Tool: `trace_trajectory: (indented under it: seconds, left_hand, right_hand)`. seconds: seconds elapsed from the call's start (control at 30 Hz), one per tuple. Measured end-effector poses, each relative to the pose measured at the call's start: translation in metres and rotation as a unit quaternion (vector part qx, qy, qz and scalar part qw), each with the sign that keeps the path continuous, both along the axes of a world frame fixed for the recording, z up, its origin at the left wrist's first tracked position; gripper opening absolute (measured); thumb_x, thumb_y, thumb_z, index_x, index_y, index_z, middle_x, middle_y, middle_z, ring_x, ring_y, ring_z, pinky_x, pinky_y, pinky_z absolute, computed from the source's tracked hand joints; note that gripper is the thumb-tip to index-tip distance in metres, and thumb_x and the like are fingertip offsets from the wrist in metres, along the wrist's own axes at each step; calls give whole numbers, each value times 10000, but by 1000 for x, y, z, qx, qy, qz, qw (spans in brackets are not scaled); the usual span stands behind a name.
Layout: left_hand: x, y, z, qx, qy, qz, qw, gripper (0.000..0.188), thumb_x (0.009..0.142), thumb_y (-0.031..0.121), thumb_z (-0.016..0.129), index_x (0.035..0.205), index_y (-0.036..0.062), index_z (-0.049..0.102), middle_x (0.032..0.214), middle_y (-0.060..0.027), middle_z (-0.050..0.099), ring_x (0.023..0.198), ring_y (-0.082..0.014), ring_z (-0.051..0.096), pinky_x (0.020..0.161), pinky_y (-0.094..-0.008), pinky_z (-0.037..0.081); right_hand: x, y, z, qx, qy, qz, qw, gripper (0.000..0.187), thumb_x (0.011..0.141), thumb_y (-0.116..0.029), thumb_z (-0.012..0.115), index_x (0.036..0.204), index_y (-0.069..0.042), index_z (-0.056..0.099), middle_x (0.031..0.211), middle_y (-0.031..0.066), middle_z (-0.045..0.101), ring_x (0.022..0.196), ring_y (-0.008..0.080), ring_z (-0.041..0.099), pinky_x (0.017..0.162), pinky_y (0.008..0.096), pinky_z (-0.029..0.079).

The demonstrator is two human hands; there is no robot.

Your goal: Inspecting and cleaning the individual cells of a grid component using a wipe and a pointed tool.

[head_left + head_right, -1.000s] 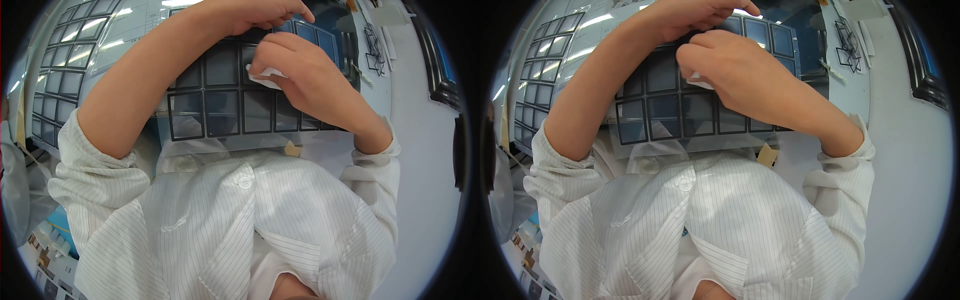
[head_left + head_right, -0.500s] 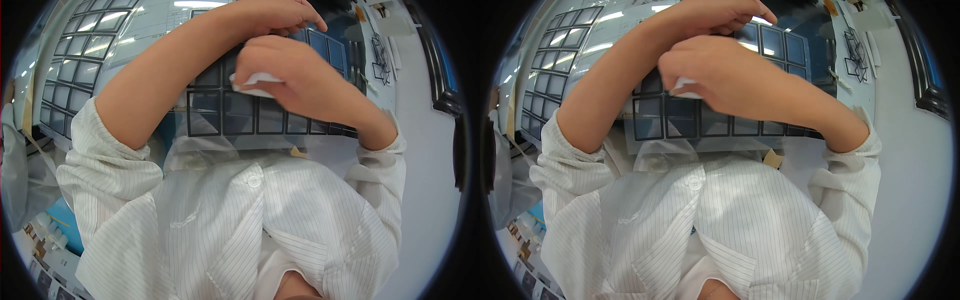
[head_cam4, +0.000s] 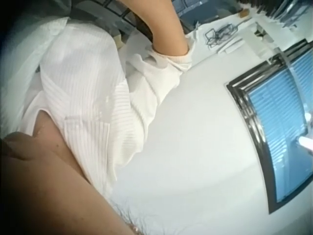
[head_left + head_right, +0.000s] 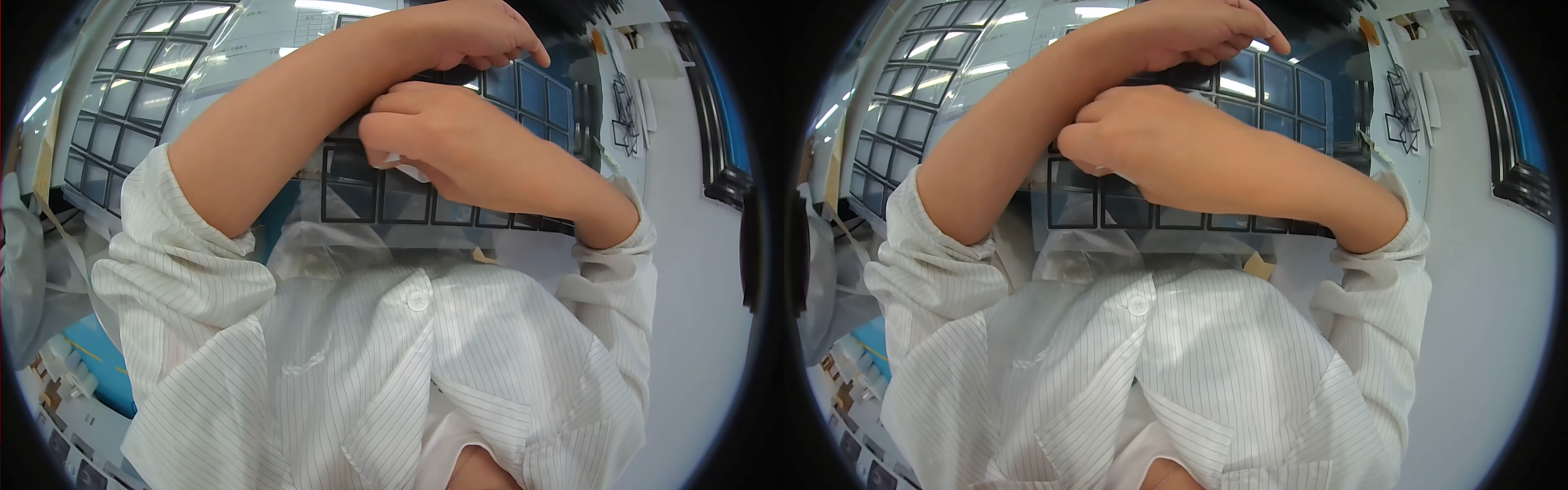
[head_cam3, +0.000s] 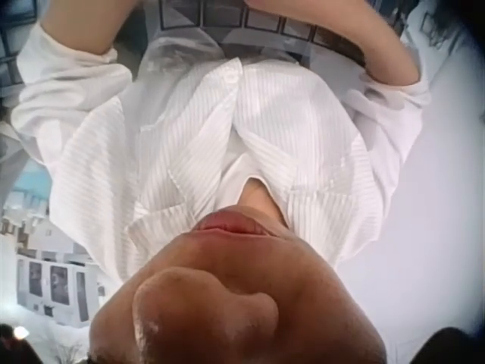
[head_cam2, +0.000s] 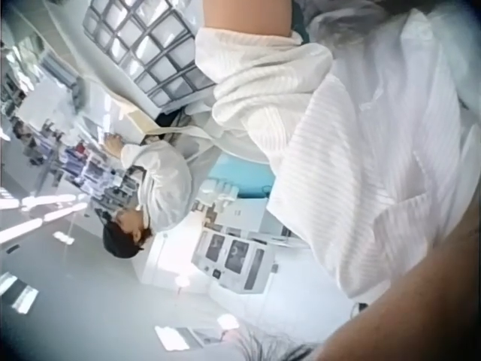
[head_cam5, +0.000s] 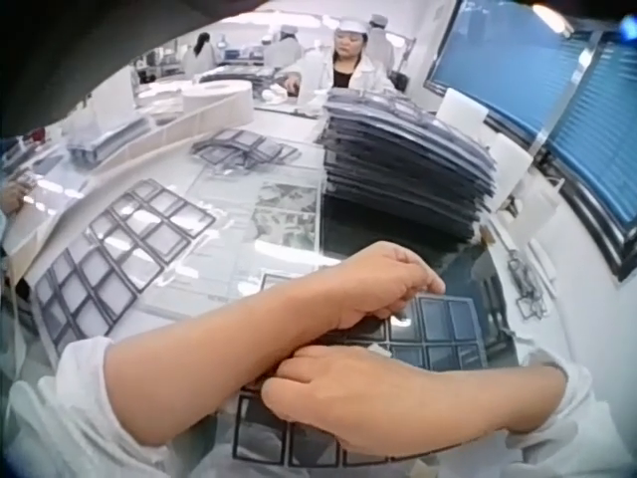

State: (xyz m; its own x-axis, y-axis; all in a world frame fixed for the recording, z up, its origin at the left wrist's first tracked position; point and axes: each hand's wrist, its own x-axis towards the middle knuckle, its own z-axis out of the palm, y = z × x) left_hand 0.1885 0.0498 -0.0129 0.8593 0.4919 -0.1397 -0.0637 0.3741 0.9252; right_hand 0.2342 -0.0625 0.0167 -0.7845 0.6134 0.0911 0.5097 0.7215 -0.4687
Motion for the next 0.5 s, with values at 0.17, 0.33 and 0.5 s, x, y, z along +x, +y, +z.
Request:
trace_trajectory:
  seconds: [0.17, 0.33, 0.5]
  left_hand:
    - [-7, -4, 9, 22, 28, -2, 999, 186, 900, 112, 577, 966, -13, 696, 605, 5, 481, 471, -83, 349, 424, -240, 256]
    - [-6, -4, 10, 17, 24, 2, 1000, 182, 910, 103, 567, 964, -12, 697, 610, 1, 485, 480, -85, 360, 422, -237, 262]
    - [-6, -2, 4, 10, 9, -2, 1000, 195, 921, 102, 546, 966, -19, 692, 606, 2, 478, 478, -85, 357, 420, -239, 257]
  right_hand:
    - [25, -5, 20, -40, -7, -65, 997, 194, 732, 66, 647, 863, -56, 571, 859, 85, 549, 834, 288, 555, 722, 361, 455]
    - [20, -8, 10, 18, -5, -21, 1000, 233, 745, 33, 641, 951, -69, 599, 860, 85, 535, 837, 279, 548, 721, 353, 459]
    - [13, -20, -4, 102, -48, 6, 994, 417, 774, -42, 631, 1188, -91, 622, 900, 76, 522, 815, 245, 529, 696, 343, 451]
